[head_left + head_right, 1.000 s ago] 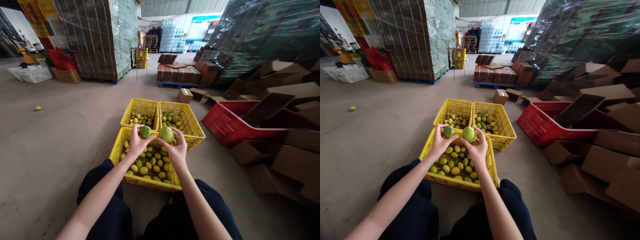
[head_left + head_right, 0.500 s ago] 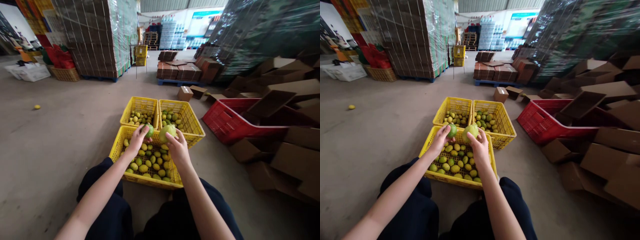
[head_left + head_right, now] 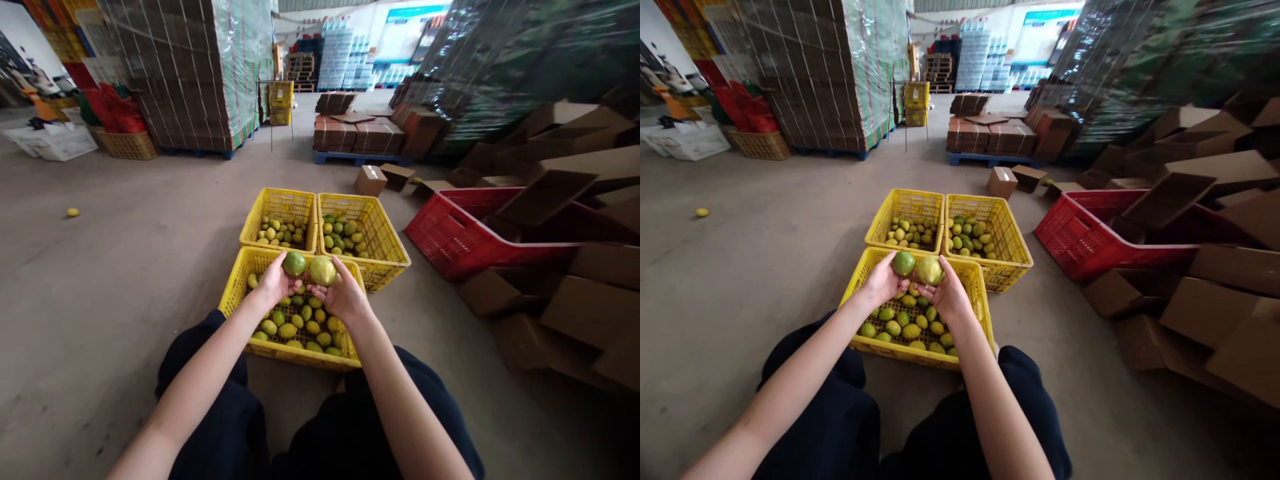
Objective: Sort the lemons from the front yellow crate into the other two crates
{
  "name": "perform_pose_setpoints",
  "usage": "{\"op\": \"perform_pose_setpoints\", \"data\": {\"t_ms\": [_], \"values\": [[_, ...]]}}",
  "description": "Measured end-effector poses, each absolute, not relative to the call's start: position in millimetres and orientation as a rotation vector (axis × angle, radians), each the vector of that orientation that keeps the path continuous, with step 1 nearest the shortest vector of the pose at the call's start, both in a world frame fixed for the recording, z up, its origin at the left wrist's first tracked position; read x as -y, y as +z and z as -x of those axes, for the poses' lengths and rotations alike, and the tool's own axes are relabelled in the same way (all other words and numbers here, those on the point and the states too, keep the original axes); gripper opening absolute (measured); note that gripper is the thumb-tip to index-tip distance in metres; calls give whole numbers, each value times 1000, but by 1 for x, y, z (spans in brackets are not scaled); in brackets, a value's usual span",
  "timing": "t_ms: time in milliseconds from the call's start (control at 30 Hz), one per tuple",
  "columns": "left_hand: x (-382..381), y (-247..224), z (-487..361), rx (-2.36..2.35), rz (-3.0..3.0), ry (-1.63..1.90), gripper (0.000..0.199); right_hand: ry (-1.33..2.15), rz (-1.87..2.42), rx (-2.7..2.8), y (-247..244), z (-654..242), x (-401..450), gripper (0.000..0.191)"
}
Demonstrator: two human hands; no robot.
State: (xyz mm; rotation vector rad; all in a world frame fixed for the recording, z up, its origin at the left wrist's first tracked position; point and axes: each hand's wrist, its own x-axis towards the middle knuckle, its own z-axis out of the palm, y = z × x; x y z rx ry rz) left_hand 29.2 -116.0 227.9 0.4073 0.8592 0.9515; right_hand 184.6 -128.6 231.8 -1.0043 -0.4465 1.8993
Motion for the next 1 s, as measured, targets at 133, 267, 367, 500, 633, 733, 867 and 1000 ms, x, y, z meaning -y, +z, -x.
{"op": "perform_pose_setpoints", "data": {"t_ms": [133,267,367,500,633,733,867,1000], "values": [[113,225,-28,-821,-487,1037,43,1799,1075,439,232,-186,127,26],[113,224,-29,-793,-533,1081,35,1668,1092,458,231,-185,128,18],[116,224,-31,-780,-631,1164,29,1549,1050,521,231,-184,130,23],[120,223,-32,-846,-889,1282,42,1278,1069,695,228,-185,133,43],[121,222,-32,-940,-1107,1415,56,1009,1128,926,226,-186,135,57],[121,221,-32,-959,-1183,1455,59,895,1112,1011,225,-186,136,54],[123,222,-32,-963,-1208,1477,60,863,1095,1030,225,-185,136,52],[125,224,-32,-952,-1207,1480,61,874,1094,1037,227,-185,137,51]]}}
